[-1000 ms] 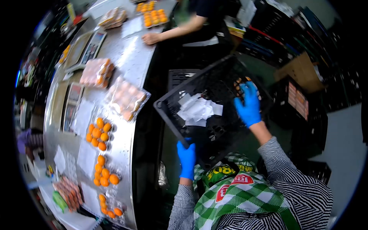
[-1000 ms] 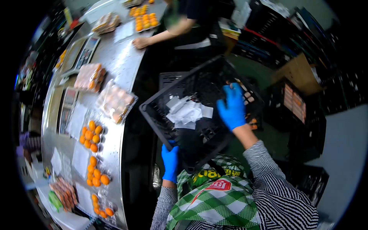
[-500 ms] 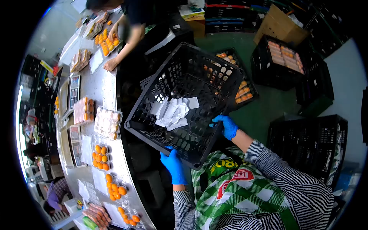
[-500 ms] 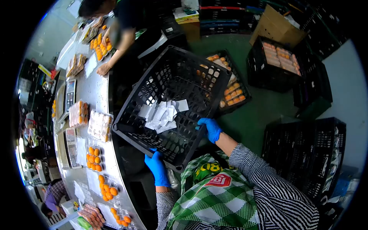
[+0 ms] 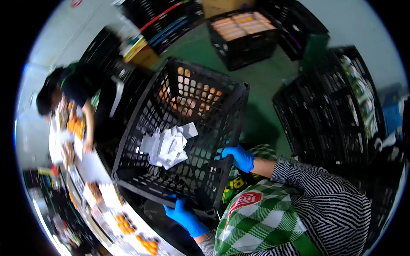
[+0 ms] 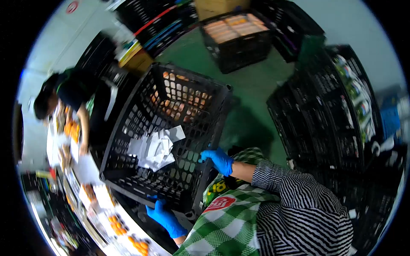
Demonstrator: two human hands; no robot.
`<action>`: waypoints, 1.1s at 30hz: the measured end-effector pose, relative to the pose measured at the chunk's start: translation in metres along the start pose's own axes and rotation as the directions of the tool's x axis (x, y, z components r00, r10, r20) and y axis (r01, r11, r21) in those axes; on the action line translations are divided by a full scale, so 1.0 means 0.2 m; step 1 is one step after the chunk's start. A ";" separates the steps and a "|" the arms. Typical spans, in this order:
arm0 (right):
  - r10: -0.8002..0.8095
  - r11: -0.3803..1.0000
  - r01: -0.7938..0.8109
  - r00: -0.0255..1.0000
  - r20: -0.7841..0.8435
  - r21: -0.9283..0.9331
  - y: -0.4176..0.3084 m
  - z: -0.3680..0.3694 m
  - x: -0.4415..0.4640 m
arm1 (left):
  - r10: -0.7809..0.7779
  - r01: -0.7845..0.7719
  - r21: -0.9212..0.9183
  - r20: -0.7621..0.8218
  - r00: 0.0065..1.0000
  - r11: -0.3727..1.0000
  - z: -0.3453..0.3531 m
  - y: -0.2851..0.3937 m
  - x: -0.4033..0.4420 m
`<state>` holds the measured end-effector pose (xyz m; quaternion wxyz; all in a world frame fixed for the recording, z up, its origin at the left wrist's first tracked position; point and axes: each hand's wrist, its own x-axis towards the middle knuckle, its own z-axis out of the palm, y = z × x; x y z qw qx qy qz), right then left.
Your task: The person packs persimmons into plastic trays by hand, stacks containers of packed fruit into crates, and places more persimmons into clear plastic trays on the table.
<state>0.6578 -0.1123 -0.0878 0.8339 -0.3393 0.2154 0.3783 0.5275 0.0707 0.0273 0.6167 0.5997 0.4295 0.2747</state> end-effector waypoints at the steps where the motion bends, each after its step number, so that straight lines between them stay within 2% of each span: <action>1: -0.023 0.999 0.024 0.998 -0.051 0.024 -0.02 -0.04 -0.04 | -0.023 0.022 0.047 0.032 0.999 0.999 0.03 -0.02 -0.01; 2: -0.045 0.998 0.051 0.993 -0.109 0.045 -0.02 -0.05 -0.06 | -0.052 0.045 0.094 0.066 0.996 0.995 0.04 -0.02 0.00; 4: -0.152 0.987 0.144 0.979 -0.140 -0.064 0.00 -0.20 -0.09 | -0.041 0.025 0.111 0.138 0.990 0.994 0.15 -0.01 -0.06; 6: -0.165 0.985 0.172 0.963 -0.215 0.015 0.02 -0.31 -0.15 | -0.033 -0.012 0.211 0.208 0.978 0.977 0.24 -0.01 -0.07; 8: -0.173 0.978 0.197 0.946 -0.275 0.065 0.00 -0.37 -0.23 | -0.086 0.033 0.208 0.255 0.963 0.978 0.37 0.03 -0.12; 10: -0.224 0.947 0.284 0.918 -0.328 0.148 0.08 -0.38 -0.27 | -0.081 -0.025 0.264 0.382 0.921 0.964 0.39 0.05 -0.08; 12: -0.196 0.941 0.292 0.882 -0.429 0.170 0.12 -0.39 -0.31 | -0.074 -0.055 0.254 0.471 0.879 0.966 0.41 -0.04 0.04; 13: -0.206 0.924 0.327 0.863 -0.462 0.199 0.14 -0.40 -0.32 | -0.147 -0.028 0.327 0.499 0.854 0.945 0.43 -0.05 0.08; 14: -0.218 0.905 0.364 0.842 -0.494 0.220 0.15 -0.42 -0.34 | -0.186 -0.037 0.350 0.580 0.793 0.936 0.46 -0.03 0.08; 18: -0.250 0.870 0.449 0.758 -0.603 0.204 0.27 -0.54 -0.38 | -0.191 -0.133 0.377 0.704 0.684 0.917 0.62 -0.03 0.02; 19: -0.197 0.835 0.474 0.730 -0.654 0.279 0.24 -0.47 -0.45 | -0.230 -0.107 0.383 0.732 0.641 0.918 0.64 -0.05 0.03; 20: -0.236 0.785 0.533 0.728 -0.643 0.315 0.28 -0.47 -0.48 | -0.263 -0.084 0.388 0.753 0.603 0.918 0.64 -0.08 0.05; 22: -0.195 0.728 0.577 0.692 -0.695 0.371 0.32 -0.44 -0.58 | -0.256 -0.203 0.381 0.851 0.457 0.902 0.65 -0.15 0.10; 25: -0.211 0.611 0.713 0.565 -0.798 0.343 0.43 -0.42 -0.65 | -0.365 -0.226 0.445 0.874 0.322 0.867 0.70 -0.12 0.01; 30: -0.090 0.557 0.735 0.515 -0.853 0.385 0.70 -0.51 -0.75 | -0.458 -0.278 0.454 0.887 0.053 0.847 0.78 -0.29 0.05; 31: -0.068 0.545 0.743 0.502 -0.862 0.389 0.75 -0.50 -0.81 | -0.349 -0.448 0.332 0.936 0.046 0.830 0.76 -0.32 0.05; 32: -0.048 0.532 0.749 0.491 -0.870 0.394 0.79 -0.50 -0.85 | -0.332 -0.445 0.296 0.943 -0.002 0.845 0.74 -0.33 0.06; 33: -0.041 0.490 0.775 0.479 -0.877 0.400 0.82 -0.52 -0.89 | -0.330 -0.471 0.291 0.944 0.000 0.833 0.71 -0.33 0.05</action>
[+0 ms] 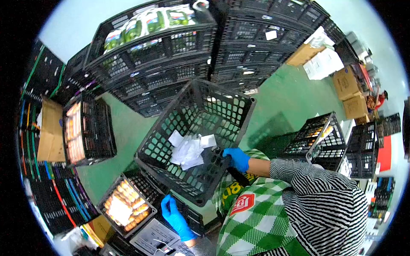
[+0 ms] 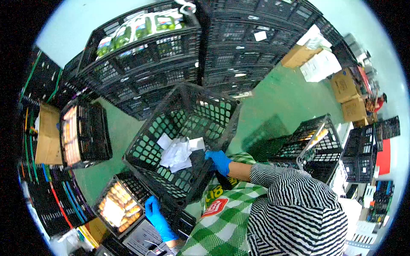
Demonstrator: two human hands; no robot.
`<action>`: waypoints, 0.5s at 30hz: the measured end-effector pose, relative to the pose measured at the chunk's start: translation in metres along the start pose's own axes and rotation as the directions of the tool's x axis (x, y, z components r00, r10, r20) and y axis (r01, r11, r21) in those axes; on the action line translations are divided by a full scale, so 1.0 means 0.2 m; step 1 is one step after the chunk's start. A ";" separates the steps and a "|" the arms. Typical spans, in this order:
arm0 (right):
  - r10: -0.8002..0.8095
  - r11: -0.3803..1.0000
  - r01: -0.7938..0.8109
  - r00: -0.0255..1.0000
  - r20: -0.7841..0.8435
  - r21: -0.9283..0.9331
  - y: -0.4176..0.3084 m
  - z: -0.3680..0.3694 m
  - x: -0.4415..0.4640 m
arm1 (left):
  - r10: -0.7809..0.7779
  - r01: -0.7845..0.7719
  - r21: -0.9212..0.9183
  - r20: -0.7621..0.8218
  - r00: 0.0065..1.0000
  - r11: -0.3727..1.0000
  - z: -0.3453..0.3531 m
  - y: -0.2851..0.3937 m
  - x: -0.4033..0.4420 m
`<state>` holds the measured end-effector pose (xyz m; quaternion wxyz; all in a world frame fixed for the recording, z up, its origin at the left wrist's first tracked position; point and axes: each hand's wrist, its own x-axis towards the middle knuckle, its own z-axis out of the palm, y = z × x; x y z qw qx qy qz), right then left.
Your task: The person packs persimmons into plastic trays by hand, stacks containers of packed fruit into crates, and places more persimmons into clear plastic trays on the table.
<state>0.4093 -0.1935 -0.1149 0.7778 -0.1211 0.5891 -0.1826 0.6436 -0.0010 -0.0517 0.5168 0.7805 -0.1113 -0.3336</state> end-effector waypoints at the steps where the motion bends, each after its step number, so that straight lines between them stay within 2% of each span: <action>1: -0.009 0.999 0.009 1.000 -0.011 0.051 -0.02 -0.05 -0.01 | 0.004 -0.003 0.032 -0.003 1.000 0.999 0.01 0.02 -0.03; 2: -0.017 0.994 0.019 1.000 -0.021 0.104 -0.04 -0.09 -0.02 | 0.013 -0.013 0.094 0.002 1.000 0.995 -0.01 -0.03 -0.03; 5: -0.046 0.988 0.061 0.993 -0.109 0.140 -0.18 -0.17 -0.01 | -0.091 0.087 0.083 0.036 0.995 0.993 0.03 -0.08 -0.04; 7: -0.022 0.978 0.049 0.990 -0.137 0.202 -0.18 -0.39 0.14 | -0.158 0.159 0.056 -0.012 0.987 0.986 0.09 -0.07 -0.12; 9: -0.018 0.961 0.063 0.986 -0.166 0.269 -0.26 -0.56 0.18 | -0.118 0.122 0.114 -0.037 0.992 0.986 0.15 -0.14 -0.15; 10: -0.022 0.948 0.080 0.982 -0.187 0.308 -0.33 -0.62 0.15 | -0.130 0.133 0.077 -0.034 0.991 0.988 0.21 -0.13 -0.18; 11: -0.021 0.934 0.094 0.978 -0.209 0.346 -0.44 -0.67 0.14 | -0.149 0.149 0.117 -0.012 0.989 0.982 0.32 -0.02 -0.18; 15: -0.022 0.952 0.129 0.933 -0.359 0.277 -0.64 -1.06 0.10 | -0.167 0.149 0.229 0.063 0.984 0.962 0.70 0.36 -0.35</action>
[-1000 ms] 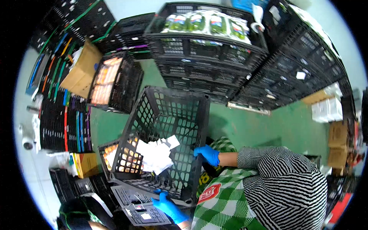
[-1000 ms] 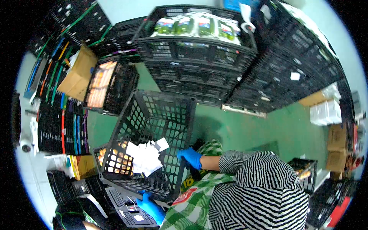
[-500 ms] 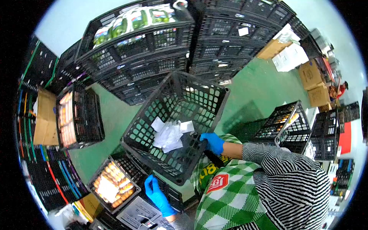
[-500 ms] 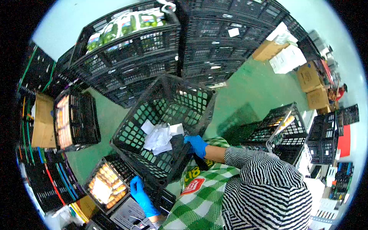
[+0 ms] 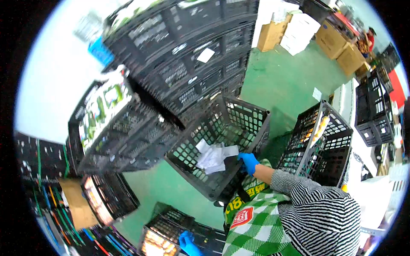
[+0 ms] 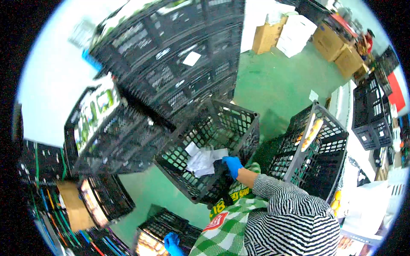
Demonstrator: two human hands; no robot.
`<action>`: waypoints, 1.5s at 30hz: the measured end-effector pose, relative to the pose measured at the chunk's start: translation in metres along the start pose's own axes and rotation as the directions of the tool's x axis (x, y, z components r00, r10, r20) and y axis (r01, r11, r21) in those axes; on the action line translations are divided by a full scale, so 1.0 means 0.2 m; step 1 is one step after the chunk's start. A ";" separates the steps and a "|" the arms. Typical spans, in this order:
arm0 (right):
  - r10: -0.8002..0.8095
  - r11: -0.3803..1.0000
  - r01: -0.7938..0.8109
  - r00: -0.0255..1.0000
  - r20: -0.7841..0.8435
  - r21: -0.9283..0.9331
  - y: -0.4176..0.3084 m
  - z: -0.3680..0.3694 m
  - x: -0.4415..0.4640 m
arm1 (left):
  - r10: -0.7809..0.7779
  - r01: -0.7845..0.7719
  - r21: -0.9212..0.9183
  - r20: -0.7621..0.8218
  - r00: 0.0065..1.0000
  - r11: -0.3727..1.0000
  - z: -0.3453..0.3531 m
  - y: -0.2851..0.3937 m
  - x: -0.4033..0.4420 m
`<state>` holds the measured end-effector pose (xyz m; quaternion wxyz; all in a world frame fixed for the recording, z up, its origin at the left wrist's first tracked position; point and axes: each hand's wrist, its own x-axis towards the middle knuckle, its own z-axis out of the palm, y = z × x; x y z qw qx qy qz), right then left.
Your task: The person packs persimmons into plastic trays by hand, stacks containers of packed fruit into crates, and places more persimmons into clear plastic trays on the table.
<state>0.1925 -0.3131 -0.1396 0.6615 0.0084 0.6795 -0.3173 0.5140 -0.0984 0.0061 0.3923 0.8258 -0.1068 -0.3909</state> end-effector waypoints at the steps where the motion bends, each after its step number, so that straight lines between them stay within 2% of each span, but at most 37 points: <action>1: 0.013 0.996 -0.008 0.998 -0.056 0.084 -0.08 -0.05 0.03 | 0.003 -0.004 0.029 0.038 0.999 1.000 0.08 0.07 -0.01; 3: -0.020 0.995 0.036 0.985 -0.172 0.090 -0.22 -0.12 0.11 | 0.005 -0.015 0.083 0.109 0.994 0.996 0.23 0.23 -0.02; 4: -0.039 0.994 0.062 0.972 -0.231 0.093 -0.28 -0.18 0.19 | 0.053 -0.076 0.142 0.157 0.986 0.987 0.31 0.28 -0.01; 5: -0.128 0.981 0.148 0.978 -0.164 0.121 -0.35 -0.26 0.25 | 0.092 -0.133 0.203 0.203 0.975 0.970 0.37 0.33 -0.01; 7: -0.196 0.962 0.236 0.948 -0.252 0.138 -0.51 -0.36 0.27 | 0.185 -0.289 0.355 0.300 0.936 0.889 0.52 0.49 -0.04; 10: -0.238 0.959 0.281 0.862 -0.447 0.032 -0.76 -0.47 0.36 | 0.178 -0.314 0.333 0.380 0.908 0.889 0.70 0.62 0.00; 11: -0.240 0.941 0.324 0.841 -0.485 0.097 -0.83 -0.51 0.40 | 0.143 -0.308 0.378 0.405 0.903 0.873 0.76 0.69 0.00; 12: -0.361 0.873 0.468 0.809 -0.464 0.136 -0.88 -0.55 0.42 | 0.221 -0.400 0.349 0.453 0.864 0.848 0.82 0.75 0.00; 13: -0.380 0.865 0.485 0.800 -0.465 0.127 -0.97 -0.59 0.38 | 0.221 -0.418 0.349 0.483 0.847 0.839 0.86 0.75 0.04; 16: -0.310 0.914 0.401 0.789 -0.530 0.063 -1.18 -0.70 0.36 | 0.185 -0.454 0.388 0.561 0.807 0.803 0.99 0.79 0.22; 17: -0.323 0.911 0.412 0.748 -0.580 0.024 -1.17 -0.77 0.47 | 0.170 -0.465 0.402 0.584 0.794 0.789 1.04 0.82 0.28; 18: -0.335 0.908 0.418 0.704 -0.627 -0.016 -1.17 -0.84 0.59 | 0.215 -0.584 0.426 0.650 0.729 0.691 1.12 0.84 0.37; 19: -0.328 0.919 0.391 0.711 -0.622 -0.038 -1.23 -0.87 0.57 | 0.244 -0.684 0.440 0.708 0.663 0.583 1.18 0.86 0.45; 20: -0.316 0.907 0.420 0.712 -0.627 0.019 -1.26 -0.89 0.53 | 0.262 -0.771 0.439 0.763 0.591 0.461 1.22 0.88 0.55; 21: -0.311 0.905 0.424 0.691 -0.653 0.018 -1.27 -0.94 0.57 | 0.306 -0.820 0.400 0.787 0.536 0.409 1.29 0.88 0.65; 22: -0.311 0.901 0.434 0.670 -0.674 0.014 -1.29 -0.99 0.62 | 0.261 -0.781 0.390 0.789 0.557 0.489 1.36 0.88 0.75; 24: -0.257 0.904 0.418 0.700 -0.666 0.090 -1.45 -0.95 0.40 | 0.157 -0.661 0.397 0.772 0.616 0.637 1.48 0.97 0.80; 25: -0.237 0.901 0.415 0.715 -0.658 0.127 -1.52 -0.93 0.35 | 0.199 -0.697 0.361 0.786 0.585 0.619 1.54 0.98 0.85; 28: -0.193 0.850 0.463 0.718 -0.669 0.251 -1.58 -1.04 0.50 | 0.147 -0.747 0.450 0.802 0.579 0.489 1.71 1.07 0.92; 31: -0.139 0.862 0.428 0.717 -0.683 0.273 -1.70 -1.17 0.62 | 0.042 -0.696 0.557 0.766 0.641 0.453 1.89 1.16 0.92; 32: -0.123 0.867 0.414 0.715 -0.688 0.276 -1.74 -1.21 0.67 | 0.150 -0.836 0.460 0.843 0.517 0.300 1.93 1.12 1.00; 33: -0.142 0.843 0.477 0.644 -0.752 0.248 -1.79 -1.24 0.76 | 0.227 -0.928 0.350 0.901 0.371 0.126 1.96 1.04 1.11; 34: -0.142 0.826 0.498 0.638 -0.757 0.265 -1.83 -1.31 0.88 | 0.279 -0.972 0.227 0.939 0.202 -0.060 2.02 1.00 1.18; 36: -0.164 0.840 0.496 0.617 -0.769 0.219 -1.97 -1.41 0.97 | 0.308 -0.923 0.262 0.936 0.171 -0.283 2.18 1.05 1.12; 37: -0.208 0.892 0.444 0.572 -0.794 0.087 -1.99 -1.53 1.15 | 0.318 -0.878 0.279 0.935 0.157 -0.390 2.25 1.08 1.07; 38: -0.181 0.927 0.373 0.552 -0.814 0.047 -1.98 -1.68 1.32 | 0.325 -0.907 0.298 0.925 0.197 -0.298 2.30 1.13 0.99; 39: -0.157 0.957 0.288 0.573 -0.805 0.018 -2.05 -1.73 1.38 | 0.341 -0.929 0.308 0.912 0.228 -0.203 2.37 1.16 0.97; 41: -0.143 0.986 0.154 0.563 -0.814 -0.066 -2.28 -1.73 1.41 | 0.375 -0.951 0.311 0.882 0.287 -0.004 2.54 1.18 0.92; 42: -0.076 0.990 0.143 0.628 -0.774 0.019 -2.44 -1.69 1.39 | 0.382 -0.946 0.310 0.866 0.324 0.099 2.62 1.18 0.89; 44: -0.083 0.996 0.032 0.556 -0.827 -0.078 -2.44 -1.84 1.88 | 0.379 -0.905 0.302 0.833 0.404 0.300 2.73 1.23 0.83; 45: -0.096 0.993 0.108 0.622 -0.777 -0.037 -2.55 -1.78 1.90 | 0.252 -0.883 0.424 0.848 0.465 0.204 2.80 1.39 0.73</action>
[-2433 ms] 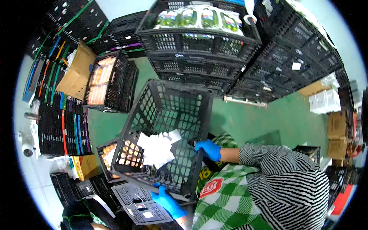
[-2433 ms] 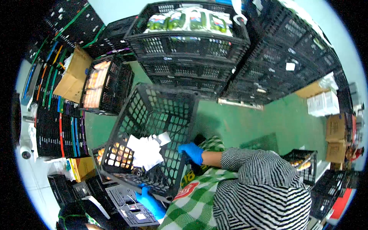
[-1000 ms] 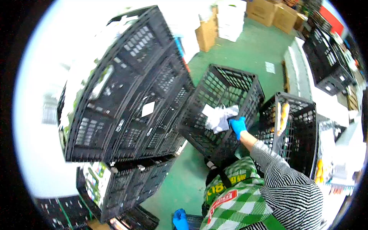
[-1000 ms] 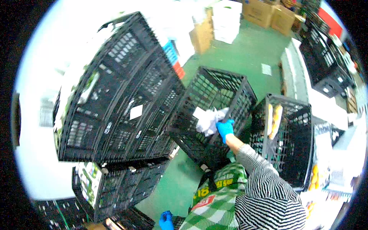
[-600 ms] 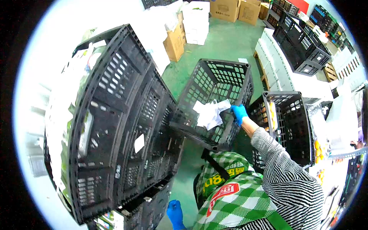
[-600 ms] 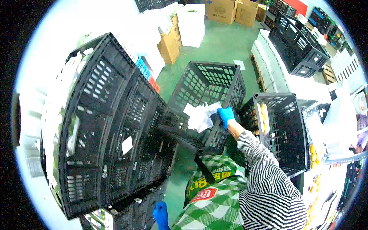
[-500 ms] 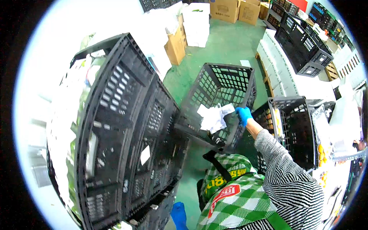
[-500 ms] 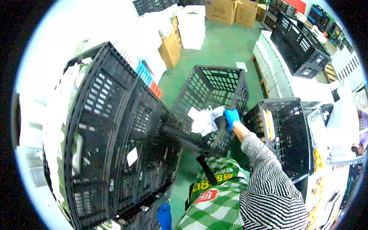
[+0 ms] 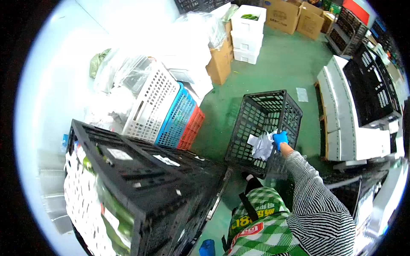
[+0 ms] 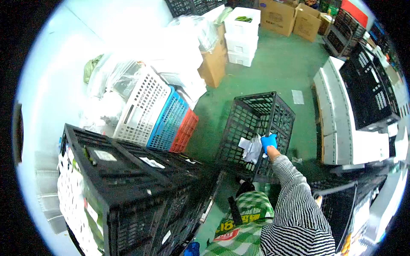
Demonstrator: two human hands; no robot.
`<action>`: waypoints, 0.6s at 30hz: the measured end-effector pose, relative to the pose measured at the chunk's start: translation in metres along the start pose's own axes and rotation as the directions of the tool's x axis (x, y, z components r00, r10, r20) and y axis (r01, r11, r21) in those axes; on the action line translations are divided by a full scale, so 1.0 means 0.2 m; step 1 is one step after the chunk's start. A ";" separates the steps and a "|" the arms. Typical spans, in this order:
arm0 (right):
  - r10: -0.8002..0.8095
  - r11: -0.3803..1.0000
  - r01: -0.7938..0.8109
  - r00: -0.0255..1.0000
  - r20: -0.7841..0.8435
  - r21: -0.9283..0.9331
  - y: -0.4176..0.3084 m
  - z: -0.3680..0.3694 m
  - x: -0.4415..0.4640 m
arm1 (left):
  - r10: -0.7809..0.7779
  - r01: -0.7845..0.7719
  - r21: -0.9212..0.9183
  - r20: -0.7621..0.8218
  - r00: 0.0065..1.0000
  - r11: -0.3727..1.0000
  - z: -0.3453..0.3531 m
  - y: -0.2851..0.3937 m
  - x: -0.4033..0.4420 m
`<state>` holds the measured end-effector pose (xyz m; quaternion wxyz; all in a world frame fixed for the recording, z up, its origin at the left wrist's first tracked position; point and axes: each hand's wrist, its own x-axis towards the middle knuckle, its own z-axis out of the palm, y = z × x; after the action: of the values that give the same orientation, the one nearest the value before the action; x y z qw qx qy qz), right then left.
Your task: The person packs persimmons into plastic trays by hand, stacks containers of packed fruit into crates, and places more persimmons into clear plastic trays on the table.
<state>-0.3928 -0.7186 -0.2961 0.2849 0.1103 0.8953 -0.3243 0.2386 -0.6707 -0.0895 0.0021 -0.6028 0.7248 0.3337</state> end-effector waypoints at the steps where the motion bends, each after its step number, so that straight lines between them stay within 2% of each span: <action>1: -0.017 0.988 0.008 0.998 -0.060 -0.151 -0.15 0.04 -0.05 | -0.085 0.086 -0.006 0.048 0.995 0.996 -0.03 0.09 0.03; 3: -0.055 0.987 0.037 0.993 -0.107 -0.159 -0.26 0.25 0.14 | -0.236 0.242 -0.037 0.119 0.964 0.970 -0.06 0.21 0.10; 4: -0.107 0.991 0.104 0.994 -0.033 -0.081 -0.31 0.33 0.25 | -0.294 0.303 -0.050 0.137 0.946 0.952 -0.08 0.26 0.13; 5: -0.073 0.997 0.073 0.997 0.040 -0.019 -0.41 0.39 0.31 | -0.342 0.354 -0.062 0.147 0.928 0.933 -0.09 0.31 0.16; 7: -0.030 0.967 -0.021 0.980 0.194 0.255 -0.63 0.47 0.27 | -0.426 0.442 -0.074 0.170 0.889 0.894 -0.11 0.36 0.19; 8: -0.056 0.929 -0.028 0.975 0.215 0.369 -0.75 0.47 0.22 | -0.459 0.478 -0.080 0.175 0.871 0.875 -0.11 0.40 0.18; 9: -0.027 0.936 -0.056 0.972 0.231 0.348 -0.83 0.49 0.21 | -0.479 0.500 -0.084 0.183 0.858 0.862 -0.09 0.43 0.17; 10: -0.142 0.969 0.074 0.948 0.284 0.237 -0.85 0.57 0.26 | -0.489 0.510 -0.081 0.190 0.852 0.857 -0.08 0.45 0.18; 11: -0.370 0.895 0.436 0.846 0.383 -0.098 -0.82 0.65 0.38 | -0.456 0.474 -0.057 0.200 0.867 0.878 -0.05 0.42 0.17; 12: -0.580 0.469 0.767 0.642 0.502 -0.438 -0.78 0.71 0.44 | -0.422 0.438 -0.033 0.210 0.882 0.899 -0.01 0.40 0.16; 13: -0.627 0.152 0.831 0.500 0.597 -0.535 -0.75 0.80 0.45 | -0.383 0.395 -0.012 0.221 0.897 0.918 0.04 0.34 0.16; 14: -0.578 0.086 0.844 0.475 0.664 -0.529 -0.72 0.94 0.42 | -0.178 0.131 0.232 0.191 0.965 0.964 0.06 0.17 0.19; 15: -0.525 0.015 0.866 0.432 0.733 -0.499 -0.67 1.03 0.41 | 0.026 -0.118 0.470 0.198 0.980 0.875 0.16 0.02 0.14; 16: -0.463 0.433 0.842 0.514 0.722 -0.322 -0.63 1.06 0.29 | 0.214 -0.335 0.662 0.260 0.942 0.671 0.26 -0.11 0.08; 17: -0.362 0.770 0.630 0.568 0.739 -0.106 -0.55 1.06 0.16 | 0.359 -0.494 0.783 0.368 0.858 0.378 0.31 -0.17 0.02; 18: -0.388 0.778 0.626 0.551 0.739 -0.058 -0.39 1.12 0.12 | 0.023 -0.083 0.507 0.124 0.992 0.858 0.23 0.12 0.02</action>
<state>-0.3442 -0.9224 -0.4093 0.5031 -0.3327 0.7531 -0.2628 0.1988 -0.6502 -0.1155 0.1939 -0.5404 0.8023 0.1633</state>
